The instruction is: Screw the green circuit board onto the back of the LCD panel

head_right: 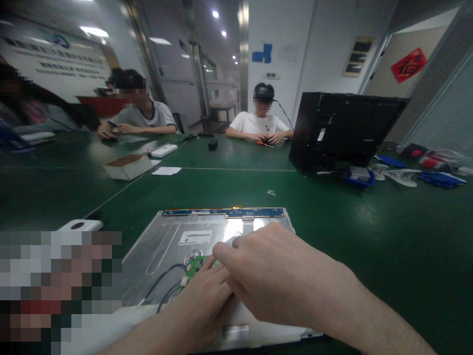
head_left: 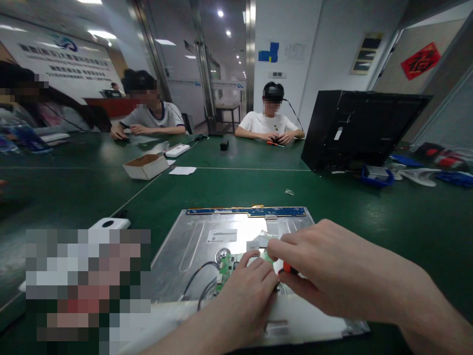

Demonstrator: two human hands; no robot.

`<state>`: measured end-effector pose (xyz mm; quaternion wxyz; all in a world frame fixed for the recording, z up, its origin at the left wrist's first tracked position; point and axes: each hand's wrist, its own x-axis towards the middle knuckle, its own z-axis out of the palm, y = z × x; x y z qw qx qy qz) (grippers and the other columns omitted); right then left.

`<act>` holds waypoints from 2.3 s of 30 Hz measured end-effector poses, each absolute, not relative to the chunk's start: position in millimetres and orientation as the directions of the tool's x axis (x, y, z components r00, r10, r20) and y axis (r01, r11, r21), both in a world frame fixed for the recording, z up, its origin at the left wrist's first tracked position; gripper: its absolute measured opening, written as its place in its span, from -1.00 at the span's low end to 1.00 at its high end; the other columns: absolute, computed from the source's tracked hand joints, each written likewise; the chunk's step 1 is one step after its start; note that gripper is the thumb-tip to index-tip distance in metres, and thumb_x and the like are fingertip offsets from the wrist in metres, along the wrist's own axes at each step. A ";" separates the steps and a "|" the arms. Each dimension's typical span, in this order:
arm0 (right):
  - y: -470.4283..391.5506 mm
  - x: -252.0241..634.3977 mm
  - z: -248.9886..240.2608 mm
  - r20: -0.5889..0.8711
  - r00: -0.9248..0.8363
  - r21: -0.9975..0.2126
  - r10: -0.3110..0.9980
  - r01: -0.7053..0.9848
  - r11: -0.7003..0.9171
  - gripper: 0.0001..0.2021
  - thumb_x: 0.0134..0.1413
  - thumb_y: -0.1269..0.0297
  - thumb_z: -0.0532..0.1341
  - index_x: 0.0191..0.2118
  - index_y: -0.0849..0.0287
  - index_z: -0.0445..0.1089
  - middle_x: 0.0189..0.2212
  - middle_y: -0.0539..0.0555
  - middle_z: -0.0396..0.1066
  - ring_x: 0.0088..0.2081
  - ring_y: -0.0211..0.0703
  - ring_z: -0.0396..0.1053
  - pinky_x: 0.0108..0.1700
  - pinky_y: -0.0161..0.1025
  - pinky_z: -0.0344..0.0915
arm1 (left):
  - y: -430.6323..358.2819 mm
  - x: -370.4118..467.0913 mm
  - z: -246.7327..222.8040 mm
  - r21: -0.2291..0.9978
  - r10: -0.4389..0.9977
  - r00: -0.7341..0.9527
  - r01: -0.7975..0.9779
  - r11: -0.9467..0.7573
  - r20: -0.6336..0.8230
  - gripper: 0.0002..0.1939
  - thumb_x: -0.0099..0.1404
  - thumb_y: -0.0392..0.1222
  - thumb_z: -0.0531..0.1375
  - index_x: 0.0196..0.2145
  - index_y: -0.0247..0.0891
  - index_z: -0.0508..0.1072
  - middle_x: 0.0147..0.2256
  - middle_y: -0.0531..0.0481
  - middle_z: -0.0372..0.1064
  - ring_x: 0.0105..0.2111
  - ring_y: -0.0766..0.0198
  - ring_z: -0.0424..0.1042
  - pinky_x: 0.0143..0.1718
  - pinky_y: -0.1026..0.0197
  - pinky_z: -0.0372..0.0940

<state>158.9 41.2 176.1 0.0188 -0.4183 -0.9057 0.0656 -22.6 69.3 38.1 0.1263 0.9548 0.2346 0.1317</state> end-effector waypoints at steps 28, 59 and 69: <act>39.9 157.3 175.0 -0.034 -0.643 -0.148 0.765 0.760 0.633 -0.92 0.22 0.23 0.17 -0.22 0.09 0.30 -0.38 -0.04 0.47 -0.39 -0.15 0.41 -0.45 -0.23 0.07 | 70.4 -22.2 31.9 0.286 0.497 0.853 0.441 -0.850 0.162 -0.77 0.25 -0.36 0.09 -0.14 -0.22 0.39 -0.14 -0.10 0.45 0.03 0.04 0.33 0.21 -0.08 0.02; 43.5 155.6 175.2 -0.005 -0.636 -0.067 0.772 0.771 0.634 -0.90 0.24 0.24 0.15 -0.30 0.11 0.34 -0.46 -0.02 0.46 -0.46 -0.15 0.39 -0.49 -0.23 -0.02 | 71.4 -22.5 31.6 0.269 0.474 0.862 0.420 -0.867 0.179 -0.76 0.26 -0.37 0.07 -0.13 -0.21 0.39 -0.12 -0.09 0.46 0.01 0.04 0.35 0.21 -0.10 0.01; 38.0 157.2 175.7 -0.024 -0.653 -0.146 0.757 0.751 0.644 -0.90 0.18 0.32 0.18 -0.18 0.09 0.28 -0.38 -0.04 0.46 -0.43 -0.19 0.38 -0.47 -0.26 0.04 | 71.2 -22.6 33.4 0.286 0.483 0.858 0.425 -0.859 0.177 -0.73 0.25 -0.35 0.07 -0.10 -0.22 0.40 -0.14 -0.12 0.45 0.01 0.04 0.35 0.21 -0.08 0.01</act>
